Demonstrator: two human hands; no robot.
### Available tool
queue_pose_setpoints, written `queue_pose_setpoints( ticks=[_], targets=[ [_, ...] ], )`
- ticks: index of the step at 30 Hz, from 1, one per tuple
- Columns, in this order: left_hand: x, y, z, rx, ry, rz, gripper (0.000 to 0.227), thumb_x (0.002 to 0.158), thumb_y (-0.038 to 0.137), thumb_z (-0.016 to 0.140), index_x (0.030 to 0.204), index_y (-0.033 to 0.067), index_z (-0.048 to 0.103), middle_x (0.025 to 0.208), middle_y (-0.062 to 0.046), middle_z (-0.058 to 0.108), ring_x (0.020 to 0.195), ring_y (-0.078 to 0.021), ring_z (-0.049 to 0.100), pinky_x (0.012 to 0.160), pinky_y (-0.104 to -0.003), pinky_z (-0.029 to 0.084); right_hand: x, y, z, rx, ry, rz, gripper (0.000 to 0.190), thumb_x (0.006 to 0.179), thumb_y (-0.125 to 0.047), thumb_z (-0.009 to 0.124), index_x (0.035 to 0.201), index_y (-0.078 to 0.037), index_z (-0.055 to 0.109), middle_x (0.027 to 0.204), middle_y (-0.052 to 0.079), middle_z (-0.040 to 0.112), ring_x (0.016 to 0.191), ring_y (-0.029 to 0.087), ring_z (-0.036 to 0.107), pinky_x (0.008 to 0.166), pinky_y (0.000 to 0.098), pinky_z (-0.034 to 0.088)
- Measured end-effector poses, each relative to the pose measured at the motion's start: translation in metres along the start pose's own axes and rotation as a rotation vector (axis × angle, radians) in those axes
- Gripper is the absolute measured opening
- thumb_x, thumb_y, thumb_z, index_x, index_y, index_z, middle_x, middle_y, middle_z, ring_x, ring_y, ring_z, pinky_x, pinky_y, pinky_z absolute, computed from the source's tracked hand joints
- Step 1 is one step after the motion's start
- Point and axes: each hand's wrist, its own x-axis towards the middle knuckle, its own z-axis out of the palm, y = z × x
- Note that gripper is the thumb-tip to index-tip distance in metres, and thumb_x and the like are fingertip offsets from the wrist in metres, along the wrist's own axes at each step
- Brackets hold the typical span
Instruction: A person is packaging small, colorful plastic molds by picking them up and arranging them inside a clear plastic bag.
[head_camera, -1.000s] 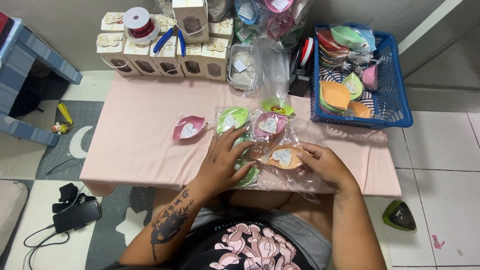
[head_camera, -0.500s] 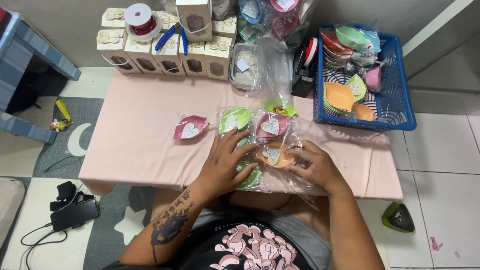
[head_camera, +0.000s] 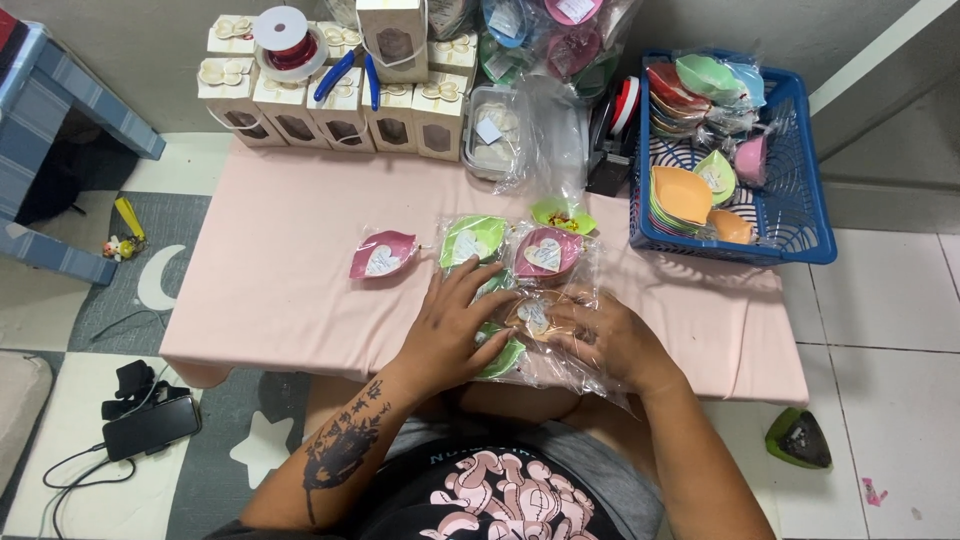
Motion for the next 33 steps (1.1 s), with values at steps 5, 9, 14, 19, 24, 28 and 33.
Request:
queue_pose_setpoints(
  ticks=[5, 9, 14, 19, 24, 28, 33],
  targets=[
    [0.001, 0.0, 0.0, -0.002, 0.009, 0.006, 0.042, 0.096, 0.036, 0.073, 0.136, 0.0245, 0.065, 0.154, -0.012, 0.052, 0.149, -0.0461, 0.04, 0.113, -0.074, 0.029, 0.006, 0.006, 0.006, -0.058, -0.02, -0.13, 0.046, 0.085, -0.042, 0.084, 0.127, -0.027, 0.074, 0.139, 0.009, 0.067, 0.125, 0.033, 0.066, 0.105, 0.0436, 0.056],
    [-0.001, -0.004, 0.003, 0.023, 0.015, 0.022, 0.042, 0.095, 0.036, 0.073, 0.135, 0.0246, 0.065, 0.153, -0.012, 0.053, 0.149, -0.0459, 0.041, 0.113, -0.073, 0.03, 0.005, 0.013, 0.008, -0.097, -0.01, -0.133, 0.039, 0.092, -0.041, 0.076, 0.126, -0.021, 0.071, 0.14, 0.015, 0.061, 0.125, 0.039, 0.064, 0.107, 0.0473, 0.055],
    [0.0, -0.001, 0.001, 0.021, -0.012, 0.008, 0.041, 0.096, 0.035, 0.074, 0.134, 0.0243, 0.066, 0.153, -0.013, 0.053, 0.149, -0.0458, 0.041, 0.113, -0.074, 0.031, 0.002, 0.028, 0.012, -0.188, -0.068, -0.14, 0.032, 0.096, -0.041, 0.068, 0.127, -0.036, 0.073, 0.138, 0.012, 0.059, 0.127, 0.039, 0.062, 0.104, 0.0475, 0.056],
    [0.0, -0.003, -0.004, -0.026, -0.026, -0.007, 0.04, 0.095, 0.034, 0.074, 0.133, 0.0235, 0.067, 0.153, -0.013, 0.054, 0.149, -0.0462, 0.041, 0.112, -0.075, 0.032, 0.005, 0.011, 0.005, -0.202, -0.003, -0.181, 0.036, 0.092, -0.043, 0.072, 0.128, -0.04, 0.074, 0.138, 0.01, 0.062, 0.126, 0.038, 0.062, 0.1, 0.0461, 0.057],
    [-0.002, -0.002, -0.002, -0.002, -0.044, 0.007, 0.041, 0.096, 0.034, 0.073, 0.135, 0.0253, 0.065, 0.153, -0.012, 0.053, 0.149, -0.0452, 0.042, 0.113, -0.074, 0.032, 0.006, 0.002, 0.004, -0.215, 0.077, -0.221, 0.026, 0.095, -0.044, 0.069, 0.12, -0.039, 0.077, 0.128, 0.007, 0.07, 0.12, 0.033, 0.067, 0.096, 0.0412, 0.059],
    [-0.002, 0.0, -0.004, -0.01, -0.056, 0.003, 0.04, 0.094, 0.032, 0.075, 0.133, 0.0246, 0.067, 0.153, -0.012, 0.054, 0.149, -0.0457, 0.042, 0.113, -0.075, 0.033, 0.009, 0.018, 0.015, -0.216, 0.163, -0.364, 0.024, 0.095, -0.042, 0.071, 0.118, -0.041, 0.078, 0.123, -0.007, 0.073, 0.124, 0.027, 0.062, 0.1, 0.04, 0.054],
    [0.001, -0.014, -0.014, -0.072, -0.038, -0.011, 0.039, 0.096, 0.036, 0.073, 0.134, 0.0249, 0.067, 0.152, -0.012, 0.055, 0.148, -0.0453, 0.044, 0.112, -0.074, 0.035, 0.006, 0.02, 0.009, -0.262, 0.188, -0.371, 0.027, 0.094, -0.046, 0.07, 0.12, -0.043, 0.077, 0.126, -0.012, 0.073, 0.127, 0.025, 0.06, 0.101, 0.0403, 0.051]
  ],
)
